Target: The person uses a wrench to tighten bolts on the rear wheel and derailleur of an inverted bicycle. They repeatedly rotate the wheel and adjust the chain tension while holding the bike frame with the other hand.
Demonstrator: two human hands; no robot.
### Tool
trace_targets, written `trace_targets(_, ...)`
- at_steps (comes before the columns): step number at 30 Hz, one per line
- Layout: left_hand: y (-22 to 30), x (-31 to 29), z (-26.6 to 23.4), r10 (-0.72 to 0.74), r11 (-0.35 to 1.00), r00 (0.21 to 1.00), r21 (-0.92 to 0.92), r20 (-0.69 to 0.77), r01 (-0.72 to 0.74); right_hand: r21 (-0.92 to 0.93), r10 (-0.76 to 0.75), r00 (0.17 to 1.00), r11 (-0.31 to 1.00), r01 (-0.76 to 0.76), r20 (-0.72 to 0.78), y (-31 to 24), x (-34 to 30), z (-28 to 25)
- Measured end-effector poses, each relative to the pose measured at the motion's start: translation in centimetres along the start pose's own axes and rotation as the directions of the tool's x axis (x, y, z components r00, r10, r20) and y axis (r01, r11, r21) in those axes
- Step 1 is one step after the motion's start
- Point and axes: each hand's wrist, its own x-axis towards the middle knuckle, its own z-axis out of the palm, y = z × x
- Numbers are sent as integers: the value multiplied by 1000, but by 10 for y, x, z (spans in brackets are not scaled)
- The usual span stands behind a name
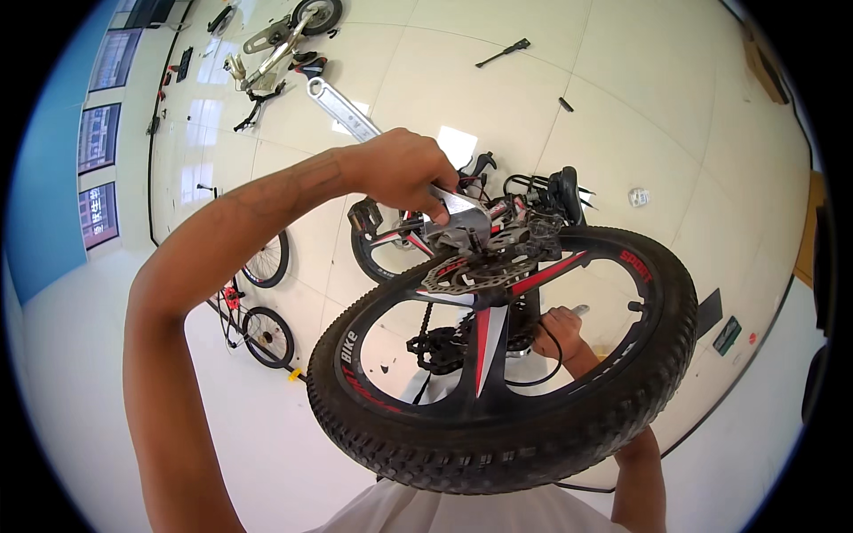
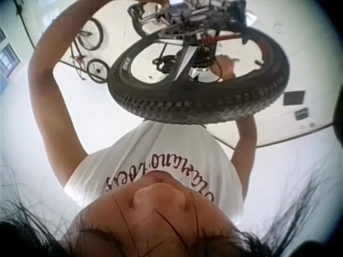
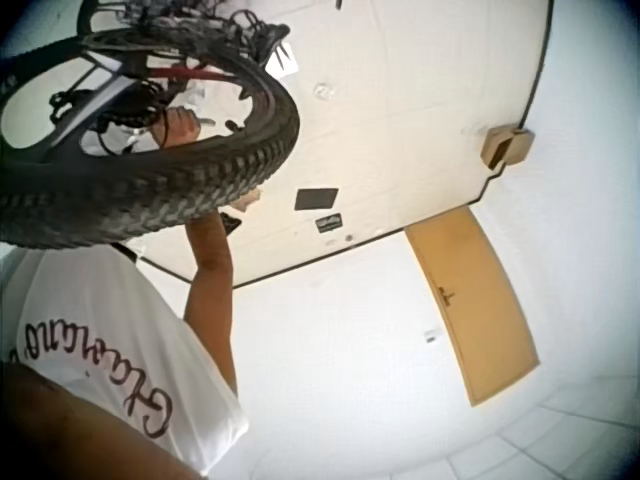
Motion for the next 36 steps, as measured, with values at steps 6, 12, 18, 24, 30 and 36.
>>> trace_targets(6,-8,5,0,5,997,998,-80,69,0,-25,-20,1000,999,20,6,1,-1,1)
trace_targets(12,-15,2,12,38,999,999,-37,-5,-38,12,-15,999,1000,14,48,4,-5,-1)
trace_targets(18,-21,-3,23,88,995,988,-26,-126,-92,8,1,996,1000,-1,88,0,-4,-7)
trace_targets(24,-24,-6,25,101,992,970,-55,-219,-115,58,12,998,998,-16,62,0,-1,-7)
trace_targets(30,-26,-4,24,94,988,973,-103,-210,-118,52,71,996,996,-73,51,-5,-3,-7)
trace_targets(36,-29,1,28,182,973,956,-98,-229,-209,49,72,997,996,-72,4,-7,-9,0)
